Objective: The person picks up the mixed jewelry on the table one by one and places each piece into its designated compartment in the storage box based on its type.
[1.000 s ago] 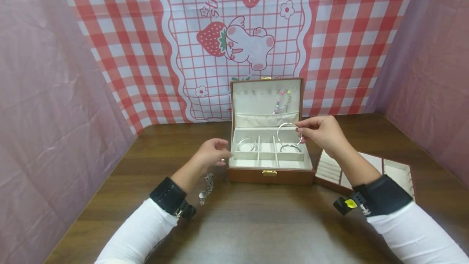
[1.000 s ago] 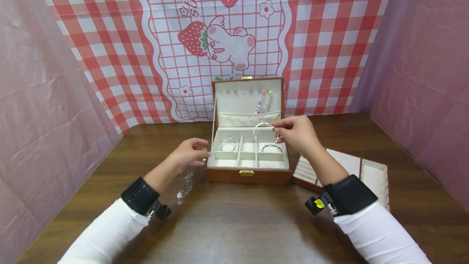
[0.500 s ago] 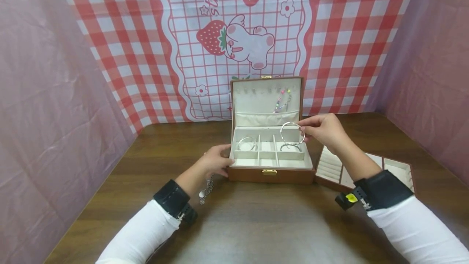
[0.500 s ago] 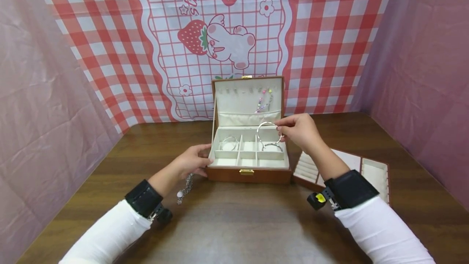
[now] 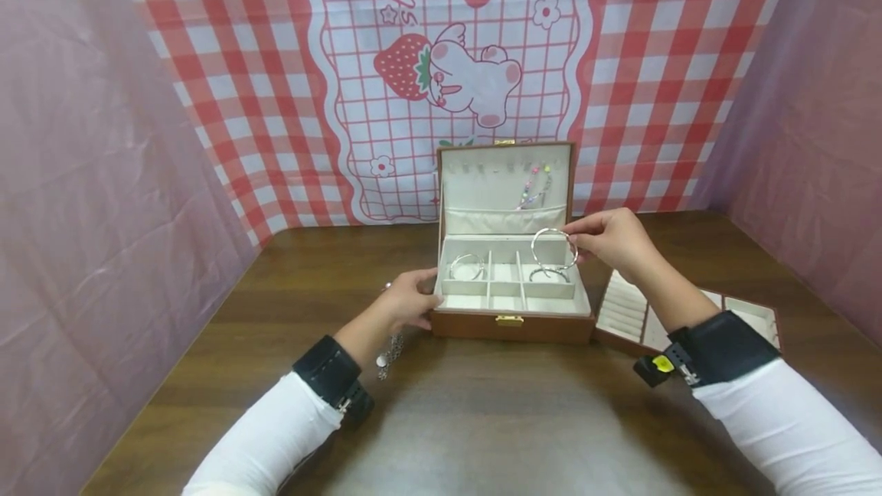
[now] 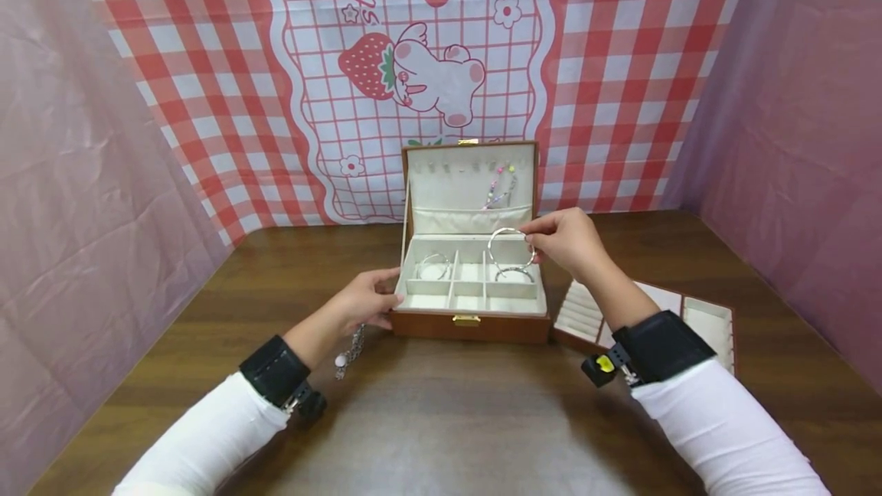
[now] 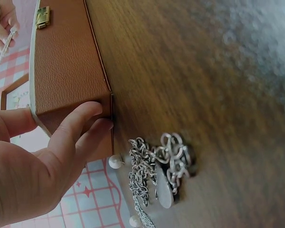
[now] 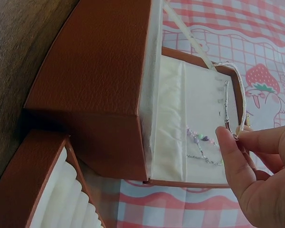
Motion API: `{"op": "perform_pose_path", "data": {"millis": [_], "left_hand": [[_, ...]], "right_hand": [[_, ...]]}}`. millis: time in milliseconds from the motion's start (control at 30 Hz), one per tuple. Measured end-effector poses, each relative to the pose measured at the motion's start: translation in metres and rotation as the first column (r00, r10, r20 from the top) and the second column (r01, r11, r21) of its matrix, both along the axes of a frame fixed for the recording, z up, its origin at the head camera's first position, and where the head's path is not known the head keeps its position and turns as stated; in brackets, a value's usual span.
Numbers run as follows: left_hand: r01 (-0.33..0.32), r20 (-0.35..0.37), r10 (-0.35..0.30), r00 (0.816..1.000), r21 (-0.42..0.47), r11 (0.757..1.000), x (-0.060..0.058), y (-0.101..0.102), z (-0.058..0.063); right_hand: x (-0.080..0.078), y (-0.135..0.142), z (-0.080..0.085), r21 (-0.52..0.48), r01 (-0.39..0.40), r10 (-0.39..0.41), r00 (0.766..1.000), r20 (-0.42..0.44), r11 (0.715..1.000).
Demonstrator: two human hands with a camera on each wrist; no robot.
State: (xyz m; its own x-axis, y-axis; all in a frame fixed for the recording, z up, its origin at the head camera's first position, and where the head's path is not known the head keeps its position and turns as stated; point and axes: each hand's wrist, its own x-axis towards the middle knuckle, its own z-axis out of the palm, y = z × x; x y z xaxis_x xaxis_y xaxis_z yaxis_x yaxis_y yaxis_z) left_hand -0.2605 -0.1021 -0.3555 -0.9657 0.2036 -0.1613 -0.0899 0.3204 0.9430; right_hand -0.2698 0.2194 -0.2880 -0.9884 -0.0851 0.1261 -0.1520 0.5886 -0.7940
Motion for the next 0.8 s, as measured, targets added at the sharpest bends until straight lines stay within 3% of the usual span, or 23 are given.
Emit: {"op": "perform_pose_path", "data": {"millis": [167,400,667,800], "left_hand": [[-0.001,-0.003,0.001,1.0,-0.003,1.0,0.0,0.0,0.001],[0.002,-0.006,-0.002,1.0,0.0,1.0,0.001,0.0,-0.002],[-0.007,-0.003,0.007,1.0,0.019,1.0,0.001,-0.001,-0.001],[-0.006,-0.007,0.006,1.0,0.024,1.0,0.003,-0.002,-0.001]], "right_hand": [[-0.004,-0.003,0.0,0.11,-0.022,0.024,1.0,-0.019,0.994],[-0.008,-0.007,-0.002,0.267,-0.093,0.121,0.989,-0.089,0.959],[-0.011,-0.012,-0.01,0.316,-0.183,0.214,0.975,-0.067,0.931],[-0.012,-0.014,-0.018,0.374,-0.248,0.291,0.955,-0.063,0.894]]}}
